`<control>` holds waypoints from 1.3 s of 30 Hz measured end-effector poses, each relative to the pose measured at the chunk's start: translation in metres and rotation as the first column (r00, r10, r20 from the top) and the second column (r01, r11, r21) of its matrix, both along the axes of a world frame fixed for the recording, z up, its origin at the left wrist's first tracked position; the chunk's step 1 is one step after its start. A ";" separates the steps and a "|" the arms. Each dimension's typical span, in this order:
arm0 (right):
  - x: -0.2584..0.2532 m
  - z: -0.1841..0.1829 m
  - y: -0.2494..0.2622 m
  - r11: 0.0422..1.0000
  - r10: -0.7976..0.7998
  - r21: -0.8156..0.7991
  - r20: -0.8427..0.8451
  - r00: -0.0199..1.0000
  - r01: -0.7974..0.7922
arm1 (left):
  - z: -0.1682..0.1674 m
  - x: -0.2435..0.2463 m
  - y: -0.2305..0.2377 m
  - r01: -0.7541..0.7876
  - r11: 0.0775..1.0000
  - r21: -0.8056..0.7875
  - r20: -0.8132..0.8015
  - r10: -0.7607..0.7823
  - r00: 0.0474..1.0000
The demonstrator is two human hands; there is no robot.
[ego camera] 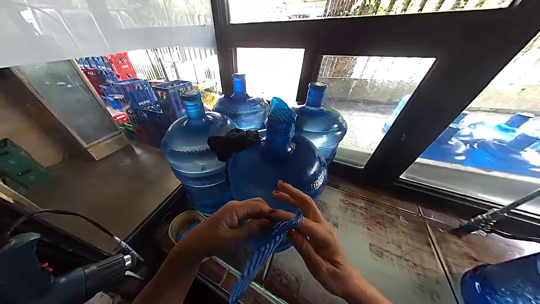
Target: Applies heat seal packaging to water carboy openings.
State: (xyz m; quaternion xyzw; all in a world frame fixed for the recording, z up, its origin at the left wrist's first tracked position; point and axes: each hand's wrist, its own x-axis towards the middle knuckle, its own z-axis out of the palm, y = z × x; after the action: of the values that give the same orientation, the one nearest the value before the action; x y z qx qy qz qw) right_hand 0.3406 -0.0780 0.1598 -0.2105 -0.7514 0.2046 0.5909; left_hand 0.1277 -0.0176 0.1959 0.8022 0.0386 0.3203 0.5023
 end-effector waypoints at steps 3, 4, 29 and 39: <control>-0.001 0.002 0.002 1.000 0.001 -0.021 -0.019 1.000 -0.001 | 0.002 0.007 -0.003 -0.161 0.969 0.188 0.020 0.160 0.987; -0.001 0.002 0.002 1.000 -0.015 -0.018 -0.025 1.000 0.014 | 0.002 0.010 -0.003 -0.238 0.933 0.268 0.057 0.231 0.971; 0.040 0.099 0.043 0.801 0.410 -0.272 -0.402 0.819 -0.534 | 0.083 0.034 0.061 0.205 0.925 -0.320 0.232 -0.133 0.964; 0.101 0.164 0.148 0.906 -0.006 -0.402 -0.329 0.944 -0.134 | 0.186 0.105 0.172 -0.094 0.989 -0.114 -0.065 0.087 0.994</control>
State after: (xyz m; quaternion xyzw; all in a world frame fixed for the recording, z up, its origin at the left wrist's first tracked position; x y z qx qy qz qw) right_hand 0.4419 0.0700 0.3239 -0.2709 -0.5894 0.4124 0.6396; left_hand 0.2328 0.1539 0.3823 0.7780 0.1088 0.3159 0.5320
